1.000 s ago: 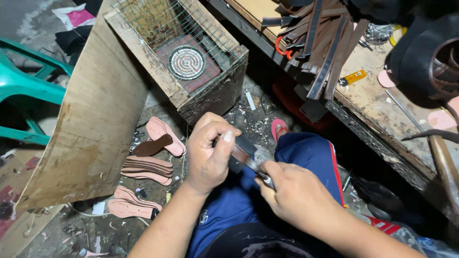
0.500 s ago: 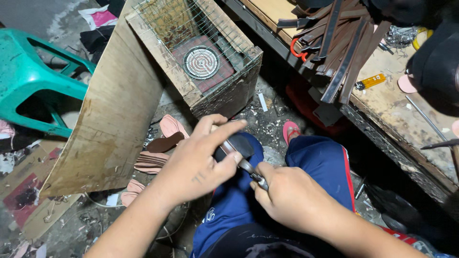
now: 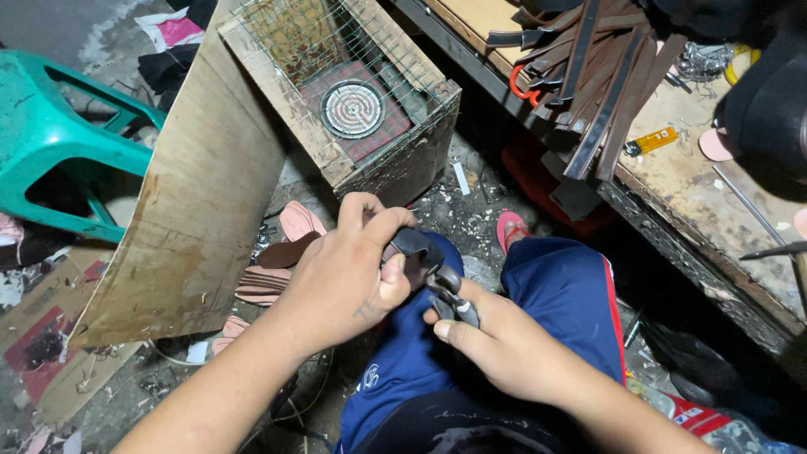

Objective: The person sits on the floor of a shoe workshop and shapes a shoe upper over a wooden last on their lap. They use pincers to pull and grip the upper material, trim excess material, and hammer along the edge to secure the upper to the sole, turning the shoe to work around it.

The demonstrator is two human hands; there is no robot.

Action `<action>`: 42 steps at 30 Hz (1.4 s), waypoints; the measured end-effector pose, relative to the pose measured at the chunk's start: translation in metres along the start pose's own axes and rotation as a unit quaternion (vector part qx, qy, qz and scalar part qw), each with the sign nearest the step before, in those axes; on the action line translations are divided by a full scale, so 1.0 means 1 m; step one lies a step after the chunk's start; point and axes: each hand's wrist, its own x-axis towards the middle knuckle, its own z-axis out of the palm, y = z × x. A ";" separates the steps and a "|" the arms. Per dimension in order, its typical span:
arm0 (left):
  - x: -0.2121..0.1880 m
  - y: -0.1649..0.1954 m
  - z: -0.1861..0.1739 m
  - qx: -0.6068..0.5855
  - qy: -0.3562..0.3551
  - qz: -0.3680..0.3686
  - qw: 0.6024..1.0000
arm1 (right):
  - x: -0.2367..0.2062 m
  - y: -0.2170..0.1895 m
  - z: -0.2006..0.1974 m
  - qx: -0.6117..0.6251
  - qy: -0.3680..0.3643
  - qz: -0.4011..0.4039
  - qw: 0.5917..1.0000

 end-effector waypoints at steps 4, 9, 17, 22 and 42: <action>-0.001 0.002 0.005 0.017 -0.004 0.016 1.000 | 0.001 -0.009 -0.001 -0.106 0.001 0.005 0.994; -0.001 0.009 0.013 0.029 0.013 0.050 0.998 | -0.008 -0.028 -0.008 -0.339 0.057 -0.091 0.935; -0.004 0.013 0.017 0.035 0.020 0.071 0.997 | -0.006 -0.034 -0.020 -0.494 0.048 -0.071 0.865; -0.002 0.008 0.012 -0.030 0.024 0.026 0.999 | 0.014 -0.018 -0.013 -0.495 0.110 -0.147 0.849; -0.011 0.014 0.014 -0.017 0.069 -0.013 0.997 | 0.012 -0.016 -0.010 -0.362 0.015 -0.004 0.932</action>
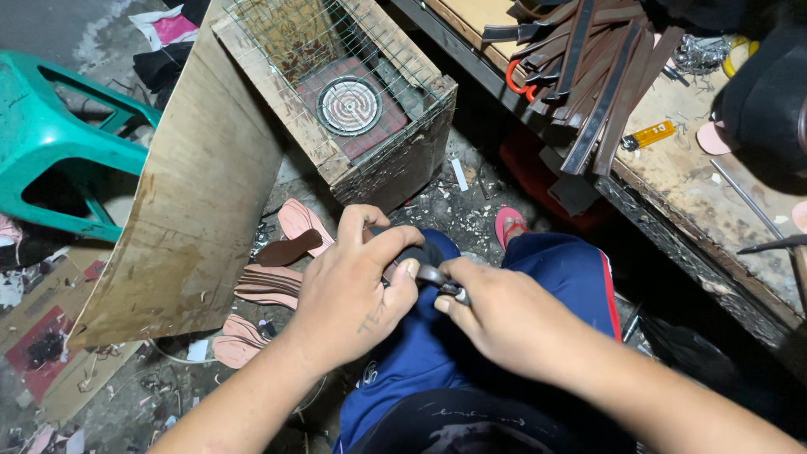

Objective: The person sits on the floor of a shoe workshop and shapes a shoe upper over a wooden last on their lap. They use pincers to pull and grip the upper material, trim excess material, and hammer along the edge to secure the upper to the sole, turning the shoe to work around it.

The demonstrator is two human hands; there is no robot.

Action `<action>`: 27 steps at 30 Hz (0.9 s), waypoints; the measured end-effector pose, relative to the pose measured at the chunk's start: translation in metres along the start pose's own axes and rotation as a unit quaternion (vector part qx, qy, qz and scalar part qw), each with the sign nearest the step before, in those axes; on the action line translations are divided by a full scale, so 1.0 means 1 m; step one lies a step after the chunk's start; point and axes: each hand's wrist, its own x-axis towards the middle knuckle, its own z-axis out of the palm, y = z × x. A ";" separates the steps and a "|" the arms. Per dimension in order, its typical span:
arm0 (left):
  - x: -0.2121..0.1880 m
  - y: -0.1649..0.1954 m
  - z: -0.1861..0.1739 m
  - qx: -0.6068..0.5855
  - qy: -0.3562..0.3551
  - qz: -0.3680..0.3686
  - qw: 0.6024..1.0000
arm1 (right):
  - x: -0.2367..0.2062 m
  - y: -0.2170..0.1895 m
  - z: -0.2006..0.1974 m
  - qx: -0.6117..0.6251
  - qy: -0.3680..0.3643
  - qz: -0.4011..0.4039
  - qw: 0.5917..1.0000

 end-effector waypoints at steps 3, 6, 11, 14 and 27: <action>0.000 0.000 -0.001 0.000 -0.014 -0.006 1.000 | 0.001 -0.005 0.004 -0.078 0.085 -0.038 0.993; 0.002 -0.004 -0.004 -0.009 -0.056 -0.058 0.997 | 0.003 -0.004 0.012 -0.109 0.147 -0.098 0.978; -0.001 -0.007 -0.005 0.044 -0.007 0.028 0.999 | 0.004 0.004 0.019 -0.005 0.033 -0.025 0.999; -0.004 -0.006 -0.006 0.028 0.006 0.040 0.999 | 0.004 0.003 0.020 -0.068 0.086 -0.055 0.992; -0.005 -0.011 -0.010 -0.002 -0.022 -0.044 0.999 | 0.014 -0.007 0.024 -0.080 0.133 -0.078 0.985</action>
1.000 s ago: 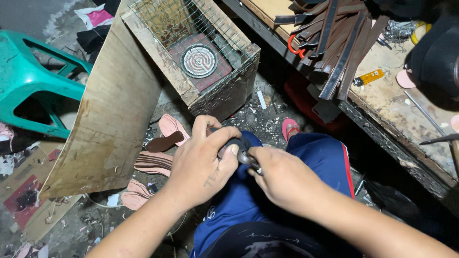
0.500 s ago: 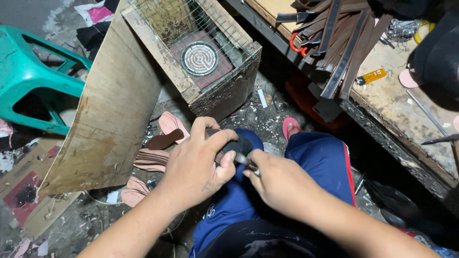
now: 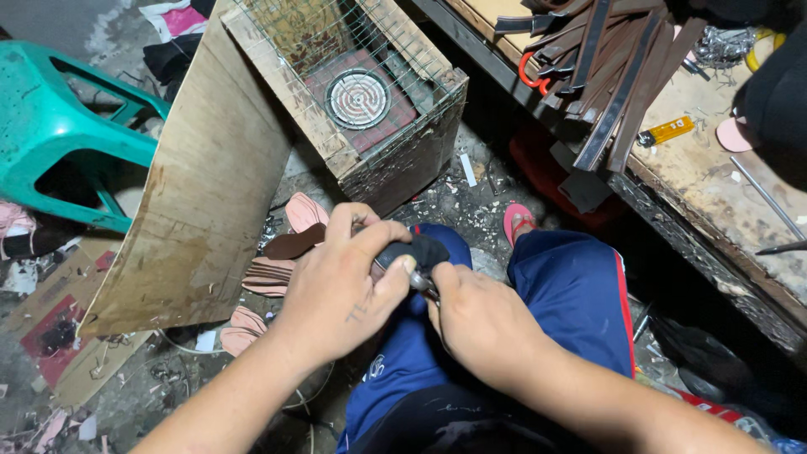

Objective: The person sits on the floor of a shoe workshop and shapes a shoe upper over a wooden last on their lap. They use pincers to pull and grip the upper material, trim excess material, and hammer along the edge to secure the upper to the sole, turning the shoe to work around it.

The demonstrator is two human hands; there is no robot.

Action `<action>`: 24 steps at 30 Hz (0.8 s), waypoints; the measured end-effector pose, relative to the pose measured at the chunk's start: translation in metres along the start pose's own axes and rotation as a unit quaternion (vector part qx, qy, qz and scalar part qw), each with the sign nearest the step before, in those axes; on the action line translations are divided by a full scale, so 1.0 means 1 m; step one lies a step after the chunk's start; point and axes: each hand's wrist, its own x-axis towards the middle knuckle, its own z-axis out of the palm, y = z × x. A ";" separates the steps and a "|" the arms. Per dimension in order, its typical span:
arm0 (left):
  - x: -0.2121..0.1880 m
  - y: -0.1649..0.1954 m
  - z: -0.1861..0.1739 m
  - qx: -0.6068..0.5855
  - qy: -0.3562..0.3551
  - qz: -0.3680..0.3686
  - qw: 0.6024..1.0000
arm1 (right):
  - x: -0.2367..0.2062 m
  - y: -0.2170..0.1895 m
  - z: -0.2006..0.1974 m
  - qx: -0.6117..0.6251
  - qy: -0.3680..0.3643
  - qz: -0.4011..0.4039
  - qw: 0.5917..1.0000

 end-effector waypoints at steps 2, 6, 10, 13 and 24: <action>0.001 -0.003 0.000 0.018 0.038 0.032 0.999 | 0.002 0.002 0.002 0.056 -0.065 0.022 0.996; 0.002 -0.005 -0.001 0.014 -0.011 -0.012 1.000 | 0.005 0.003 0.001 0.232 -0.228 0.163 0.932; 0.000 -0.010 -0.004 0.010 -0.004 0.005 1.000 | 0.008 -0.002 0.001 0.064 -0.068 0.042 0.995; -0.001 -0.014 -0.003 0.015 0.003 -0.014 1.000 | 0.011 -0.003 0.005 0.089 -0.050 -0.002 0.995; -0.008 -0.030 -0.004 0.022 0.027 0.025 0.999 | 0.015 0.006 0.034 0.093 -0.118 0.045 0.988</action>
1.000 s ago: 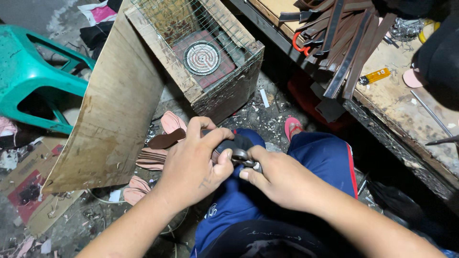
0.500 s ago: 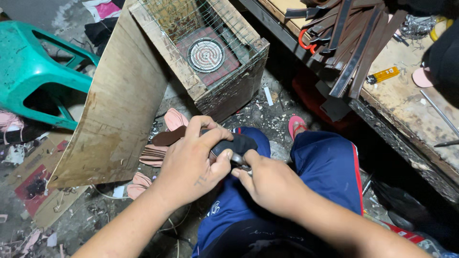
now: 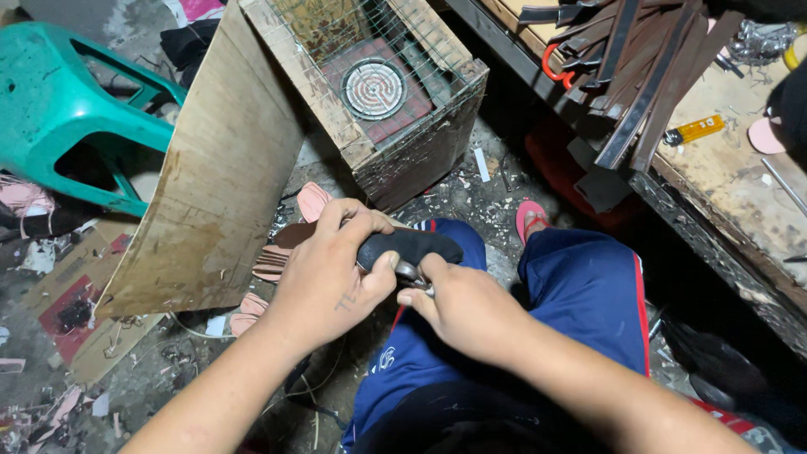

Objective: The person sits on the floor of a shoe workshop and shapes a shoe upper over a wooden last on their lap. They use pincers to pull and grip the upper material, trim excess material, and hammer along the edge to secure the upper to the sole, turning the shoe to work around it.

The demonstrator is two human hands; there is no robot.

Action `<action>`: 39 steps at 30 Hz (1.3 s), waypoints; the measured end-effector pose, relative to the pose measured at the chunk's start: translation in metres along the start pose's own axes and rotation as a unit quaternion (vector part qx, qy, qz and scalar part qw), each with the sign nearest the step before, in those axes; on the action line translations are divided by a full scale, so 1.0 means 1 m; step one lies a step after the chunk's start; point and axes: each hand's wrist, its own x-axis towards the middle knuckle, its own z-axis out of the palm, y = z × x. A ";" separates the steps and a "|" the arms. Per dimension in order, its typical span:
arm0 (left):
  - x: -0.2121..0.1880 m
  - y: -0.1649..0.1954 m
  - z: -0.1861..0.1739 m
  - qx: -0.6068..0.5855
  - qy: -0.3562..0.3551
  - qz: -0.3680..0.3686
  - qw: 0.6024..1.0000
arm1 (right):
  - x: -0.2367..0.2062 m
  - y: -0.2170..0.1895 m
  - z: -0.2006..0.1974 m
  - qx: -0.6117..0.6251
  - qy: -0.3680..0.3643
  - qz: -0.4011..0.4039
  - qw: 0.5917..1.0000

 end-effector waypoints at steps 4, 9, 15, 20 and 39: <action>-0.002 -0.004 -0.001 0.033 -0.018 -0.010 0.999 | 0.004 -0.004 0.004 0.318 -0.156 0.061 0.933; -0.004 -0.010 -0.001 0.004 -0.014 -0.024 1.000 | 0.005 -0.005 0.017 0.027 0.070 -0.049 0.996; -0.010 -0.022 0.005 -0.009 -0.011 -0.006 1.000 | 0.015 0.002 0.021 0.444 -0.256 0.129 0.849; -0.020 -0.038 0.023 -0.104 0.069 0.045 0.991 | -0.002 -0.004 0.009 0.083 -0.026 0.024 0.996; -0.042 -0.044 0.153 -0.247 0.019 0.030 0.968 | -0.056 0.038 0.017 -0.060 -0.073 0.107 0.990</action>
